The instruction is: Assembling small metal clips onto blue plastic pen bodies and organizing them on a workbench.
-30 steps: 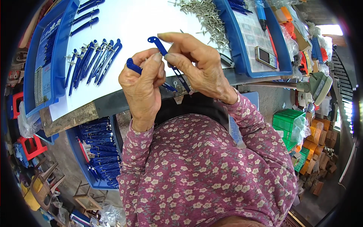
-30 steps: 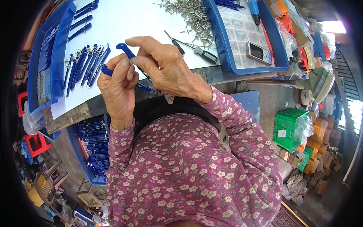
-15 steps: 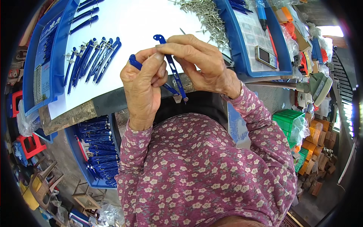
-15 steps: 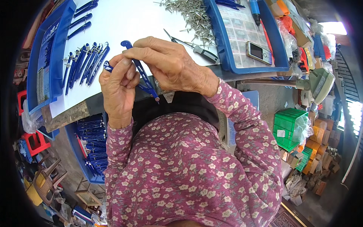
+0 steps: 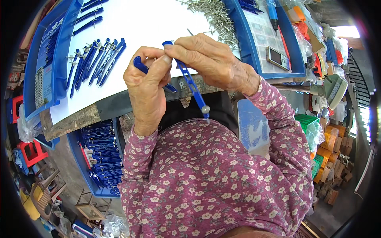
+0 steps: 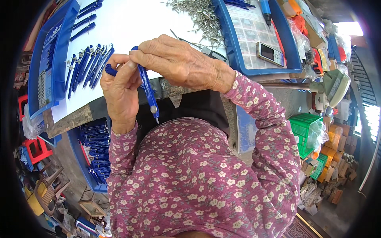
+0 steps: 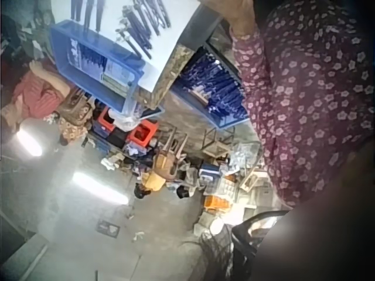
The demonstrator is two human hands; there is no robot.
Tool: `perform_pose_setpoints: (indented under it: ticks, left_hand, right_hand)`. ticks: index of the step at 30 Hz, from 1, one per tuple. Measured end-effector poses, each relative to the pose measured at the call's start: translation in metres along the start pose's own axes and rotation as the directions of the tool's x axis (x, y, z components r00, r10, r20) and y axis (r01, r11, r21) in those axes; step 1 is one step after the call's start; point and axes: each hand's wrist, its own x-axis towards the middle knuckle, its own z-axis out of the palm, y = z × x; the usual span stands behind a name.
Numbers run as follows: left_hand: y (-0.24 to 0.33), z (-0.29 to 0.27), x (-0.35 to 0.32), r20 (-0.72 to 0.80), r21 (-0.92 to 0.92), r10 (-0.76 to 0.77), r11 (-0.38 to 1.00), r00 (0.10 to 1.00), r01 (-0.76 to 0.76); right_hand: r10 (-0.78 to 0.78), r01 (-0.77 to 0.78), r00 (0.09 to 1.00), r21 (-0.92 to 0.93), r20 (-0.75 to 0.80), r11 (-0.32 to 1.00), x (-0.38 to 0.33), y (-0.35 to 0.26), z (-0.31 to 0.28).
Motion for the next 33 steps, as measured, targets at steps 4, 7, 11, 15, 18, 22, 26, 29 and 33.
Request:
perform_pose_setpoints:
  ticks: [4,7,11,15,18,22,26,29,33]
  left_hand:
    - [0.003,0.004,0.002,0.011,0.299,0.136,0.945,0.991,-0.133]
    - [0.0,0.003,0.005,0.067,0.401,0.229,0.885,0.971,-0.237]
    - [0.001,0.002,0.012,0.149,0.532,0.259,0.793,0.954,-0.298]
    - [-0.002,0.004,0.022,0.187,0.54,0.284,0.77,0.94,-0.34]
    - [-0.004,0.002,0.025,0.191,0.558,0.261,0.764,0.946,-0.323]
    - [-0.005,0.001,0.03,0.181,0.571,0.258,0.758,0.949,-0.315]
    - [-0.002,-0.001,0.034,0.189,0.576,0.275,0.746,0.943,-0.333]
    - [-0.002,-0.001,0.036,0.203,0.541,0.31,0.755,0.929,-0.371]
    - [0.002,-0.001,0.038,0.21,0.592,0.34,0.702,0.917,-0.396]
  right_hand:
    - [0.047,-0.05,0.999,0.127,0.023,0.991,0.005,0.002,-0.006]
    - [0.145,-0.136,0.989,0.313,-0.006,0.94,0.002,0.007,0.001]
    - [0.339,-0.339,0.939,0.334,0.058,0.88,0.006,0.009,0.002]
    - [0.543,-0.526,0.827,0.537,0.143,0.659,0.009,0.014,0.004]
    - [0.613,-0.6,0.739,0.687,0.279,0.41,0.005,0.021,0.012]
    - [0.688,-0.597,0.701,0.681,0.187,0.424,0.009,0.025,0.02]
    - [0.623,-0.555,0.764,0.664,0.17,0.501,0.019,0.031,0.022]
    - [0.626,-0.522,0.769,0.692,0.13,0.499,0.026,0.029,0.025]
    - [0.681,-0.61,0.708,0.647,0.187,0.457,0.034,0.027,0.019]
